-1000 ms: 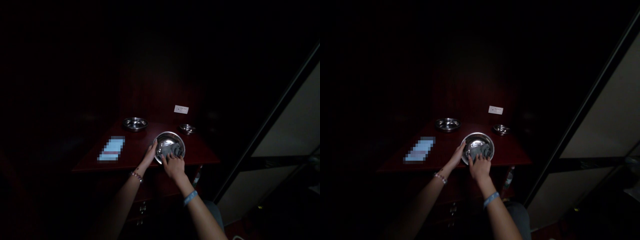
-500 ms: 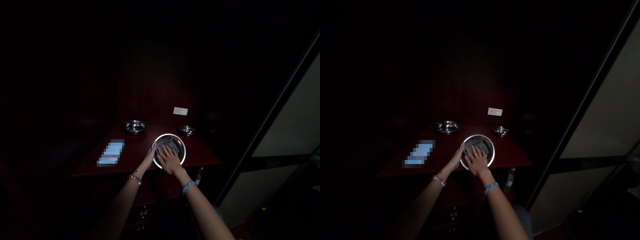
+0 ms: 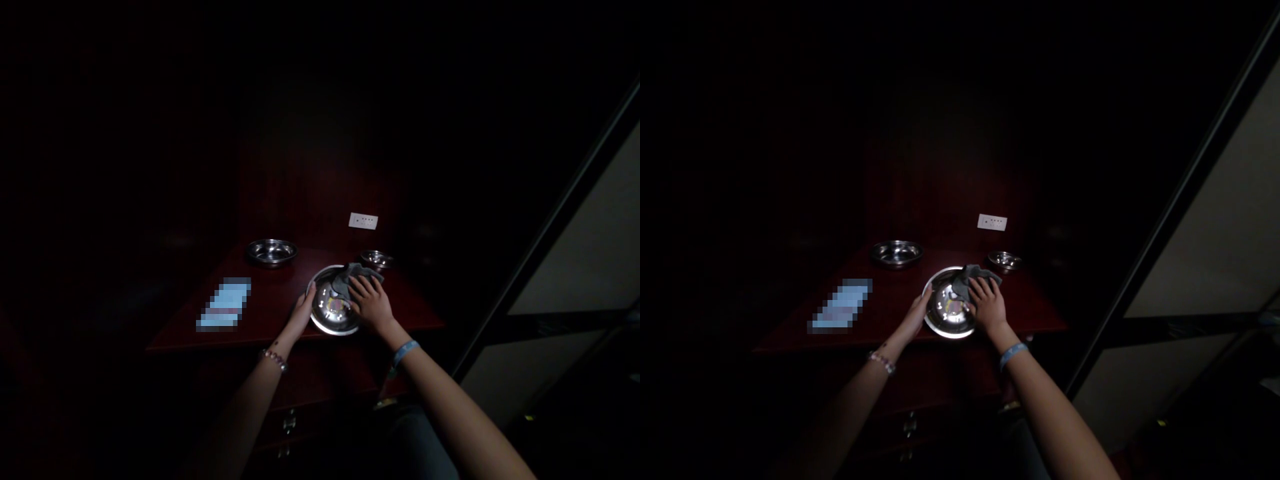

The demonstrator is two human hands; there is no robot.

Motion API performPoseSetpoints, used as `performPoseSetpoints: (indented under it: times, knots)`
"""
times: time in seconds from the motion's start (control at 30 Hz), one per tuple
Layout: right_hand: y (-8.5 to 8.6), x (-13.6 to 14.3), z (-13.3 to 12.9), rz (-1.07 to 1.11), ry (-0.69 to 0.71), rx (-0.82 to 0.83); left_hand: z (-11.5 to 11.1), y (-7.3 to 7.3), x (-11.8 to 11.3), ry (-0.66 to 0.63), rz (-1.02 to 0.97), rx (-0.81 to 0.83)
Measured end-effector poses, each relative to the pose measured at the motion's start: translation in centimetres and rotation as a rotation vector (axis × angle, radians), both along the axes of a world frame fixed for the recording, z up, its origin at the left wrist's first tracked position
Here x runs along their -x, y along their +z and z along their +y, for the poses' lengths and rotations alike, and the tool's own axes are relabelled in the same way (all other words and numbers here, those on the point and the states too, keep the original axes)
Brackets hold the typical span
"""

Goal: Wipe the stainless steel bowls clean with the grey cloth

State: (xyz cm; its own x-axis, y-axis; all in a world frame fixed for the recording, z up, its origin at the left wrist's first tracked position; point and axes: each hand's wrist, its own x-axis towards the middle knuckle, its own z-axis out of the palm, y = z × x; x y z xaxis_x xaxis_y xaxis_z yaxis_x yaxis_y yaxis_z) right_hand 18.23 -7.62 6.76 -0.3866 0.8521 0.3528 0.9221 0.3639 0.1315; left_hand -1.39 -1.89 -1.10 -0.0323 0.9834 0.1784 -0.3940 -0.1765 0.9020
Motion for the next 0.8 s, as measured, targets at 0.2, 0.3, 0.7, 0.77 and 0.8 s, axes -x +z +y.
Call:
performPoseSetpoints:
  times: [0.2,0.3,0.7,0.77,0.8]
  knots:
    - [-0.6,-0.8,-2.8,-0.049,-0.059,0.040,-0.5,0.3,0.2,0.005,0.079,-0.021]
    - [-1.7,-0.5,-4.4,-0.030,-0.059,0.046,-0.8,0.5,0.2,0.023,0.120,0.009]
    - [-6.4,9.2,-6.4,0.361,0.033,-0.030,-0.2,0.5,0.5,0.254,0.246,0.079]
    - [-6.5,10.0,-6.1,0.402,0.070,-0.047,-0.4,0.7,0.5,0.254,0.263,0.088]
    - [-6.6,10.0,-6.0,0.406,0.091,-0.057,-0.5,0.8,0.6,0.245,0.265,0.088]
